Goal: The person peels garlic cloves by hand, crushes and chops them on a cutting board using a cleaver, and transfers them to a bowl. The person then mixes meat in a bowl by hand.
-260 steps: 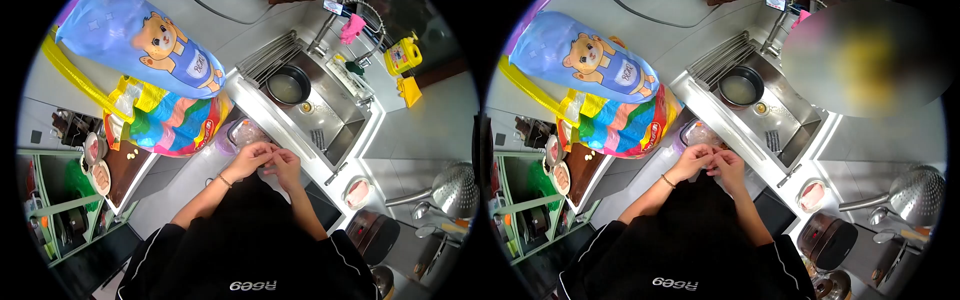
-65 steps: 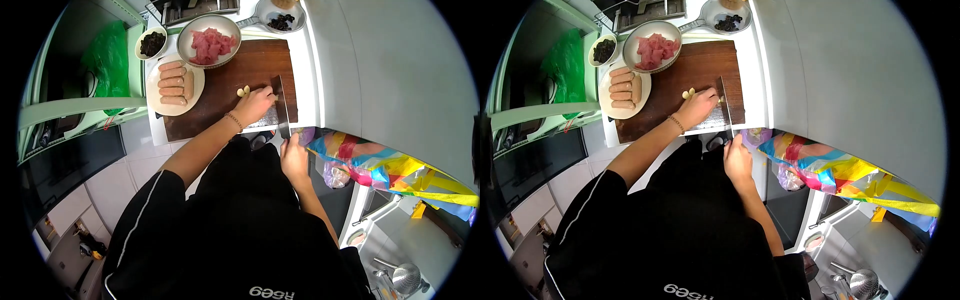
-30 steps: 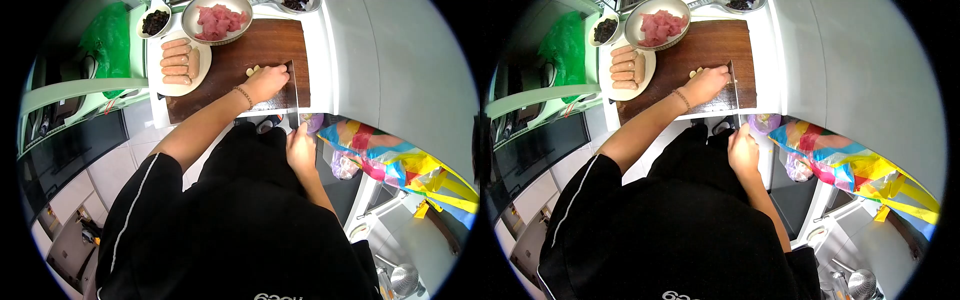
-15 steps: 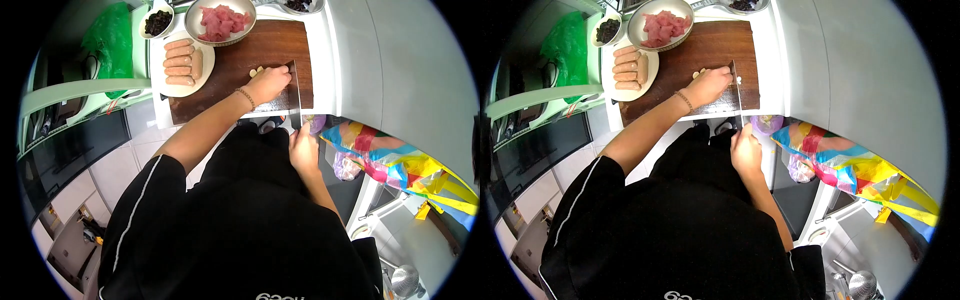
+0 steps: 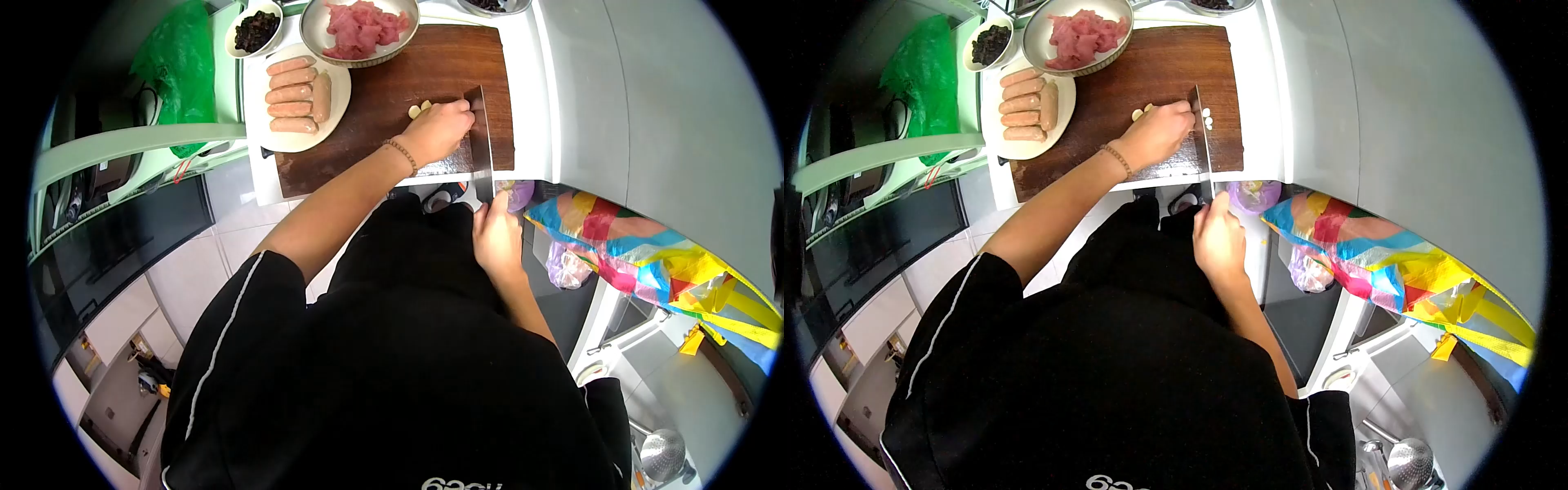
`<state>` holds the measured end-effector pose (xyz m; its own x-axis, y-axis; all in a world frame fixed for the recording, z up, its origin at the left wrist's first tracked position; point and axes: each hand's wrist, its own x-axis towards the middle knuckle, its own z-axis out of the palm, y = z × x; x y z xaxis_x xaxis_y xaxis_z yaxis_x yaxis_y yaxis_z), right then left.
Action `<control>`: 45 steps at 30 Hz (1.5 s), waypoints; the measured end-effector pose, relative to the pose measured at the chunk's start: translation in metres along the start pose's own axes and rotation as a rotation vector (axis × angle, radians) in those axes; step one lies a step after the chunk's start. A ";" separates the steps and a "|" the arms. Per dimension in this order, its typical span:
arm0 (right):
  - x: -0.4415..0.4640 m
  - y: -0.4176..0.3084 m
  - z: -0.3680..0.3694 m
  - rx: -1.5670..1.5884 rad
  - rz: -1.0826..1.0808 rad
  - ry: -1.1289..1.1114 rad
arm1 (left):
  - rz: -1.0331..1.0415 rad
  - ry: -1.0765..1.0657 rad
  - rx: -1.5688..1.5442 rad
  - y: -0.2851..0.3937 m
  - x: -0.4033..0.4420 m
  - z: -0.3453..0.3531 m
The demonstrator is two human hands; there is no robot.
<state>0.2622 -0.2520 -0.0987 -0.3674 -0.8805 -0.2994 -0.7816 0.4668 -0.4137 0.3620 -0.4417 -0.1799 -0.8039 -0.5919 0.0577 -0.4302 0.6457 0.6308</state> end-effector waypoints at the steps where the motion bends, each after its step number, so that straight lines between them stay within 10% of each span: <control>1: 0.001 0.001 -0.001 -0.002 -0.001 -0.010 | 0.010 0.016 0.012 0.001 -0.001 0.000; 45: 0.007 0.004 -0.018 -0.055 -0.023 -0.040 | 0.027 0.165 -0.010 -0.006 -0.007 0.014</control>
<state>0.2474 -0.2574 -0.0864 -0.3293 -0.8864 -0.3254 -0.8163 0.4404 -0.3737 0.3639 -0.4345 -0.1950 -0.7364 -0.6463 0.2000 -0.4048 0.6579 0.6351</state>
